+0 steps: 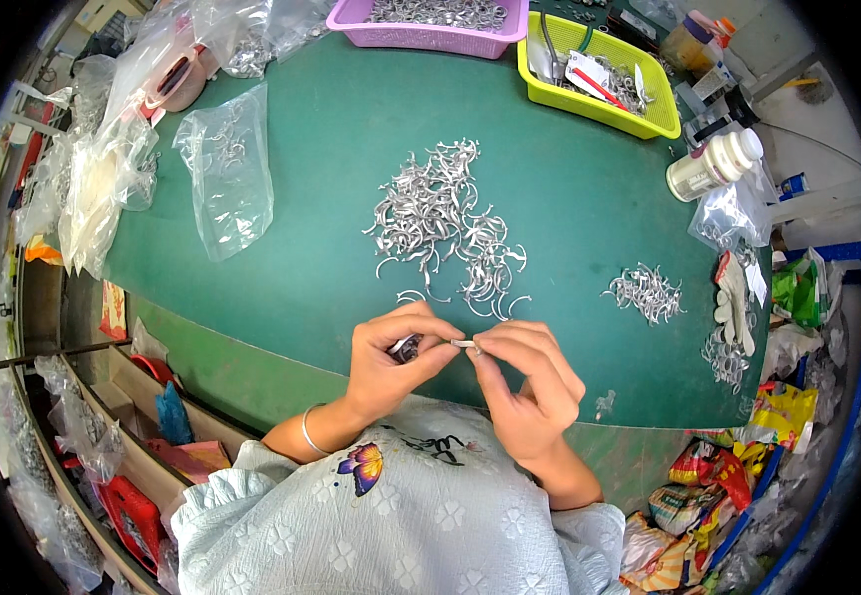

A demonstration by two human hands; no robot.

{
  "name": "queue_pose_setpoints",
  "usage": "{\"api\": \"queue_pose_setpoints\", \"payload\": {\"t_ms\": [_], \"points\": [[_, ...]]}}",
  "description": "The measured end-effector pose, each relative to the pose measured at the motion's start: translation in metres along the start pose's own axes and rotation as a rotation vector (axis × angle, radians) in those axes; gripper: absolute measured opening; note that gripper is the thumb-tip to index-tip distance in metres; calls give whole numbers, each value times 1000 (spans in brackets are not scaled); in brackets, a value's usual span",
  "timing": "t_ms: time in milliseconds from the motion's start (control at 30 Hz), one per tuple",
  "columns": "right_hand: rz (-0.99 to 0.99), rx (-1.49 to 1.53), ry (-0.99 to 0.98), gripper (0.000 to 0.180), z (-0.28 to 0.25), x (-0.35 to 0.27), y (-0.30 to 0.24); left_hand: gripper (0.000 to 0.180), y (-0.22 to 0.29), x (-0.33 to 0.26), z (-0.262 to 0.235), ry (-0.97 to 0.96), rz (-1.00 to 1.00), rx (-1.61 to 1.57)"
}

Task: The person sorts small crescent-shaped metal parts by hand on a green workbench, picking them from a central pile and placing them into smaller groups or containers.

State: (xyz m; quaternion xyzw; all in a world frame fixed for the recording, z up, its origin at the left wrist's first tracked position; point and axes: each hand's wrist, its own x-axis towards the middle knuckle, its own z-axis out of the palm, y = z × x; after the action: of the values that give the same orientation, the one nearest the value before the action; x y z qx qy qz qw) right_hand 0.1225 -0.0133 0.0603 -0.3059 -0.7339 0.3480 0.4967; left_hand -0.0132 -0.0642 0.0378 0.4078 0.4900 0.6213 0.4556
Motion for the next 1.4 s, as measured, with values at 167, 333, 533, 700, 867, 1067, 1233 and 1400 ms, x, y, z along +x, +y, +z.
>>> {"api": "queue_pose_setpoints", "payload": {"t_ms": [167,333,533,700,867,1067,1233,1400], "points": [[30,49,-5,24,0,-1,-4,12,-1,-1,-2,-29,-24,-91],[158,128,20,24,0,-1,-6,10,-1,0,-1,-43,-47,-115],[165,-164,-117,10,-20,3,25,13,-32,6,2,24,-210,24],[72,-808,197,7,-68,4,101,17,-45,5,-2,42,-315,-69],[184,-1143,45,17,-82,-8,126,14,-42,5,-6,76,-378,-132],[72,-771,-143,18,-23,11,111,13,-40,4,-1,61,-437,-152],[91,-848,-202,11,-8,13,120,13,-37,6,0,53,-379,-85],[237,-555,-97,7,-15,13,88,19,-46,5,-4,69,-281,-69]]}}
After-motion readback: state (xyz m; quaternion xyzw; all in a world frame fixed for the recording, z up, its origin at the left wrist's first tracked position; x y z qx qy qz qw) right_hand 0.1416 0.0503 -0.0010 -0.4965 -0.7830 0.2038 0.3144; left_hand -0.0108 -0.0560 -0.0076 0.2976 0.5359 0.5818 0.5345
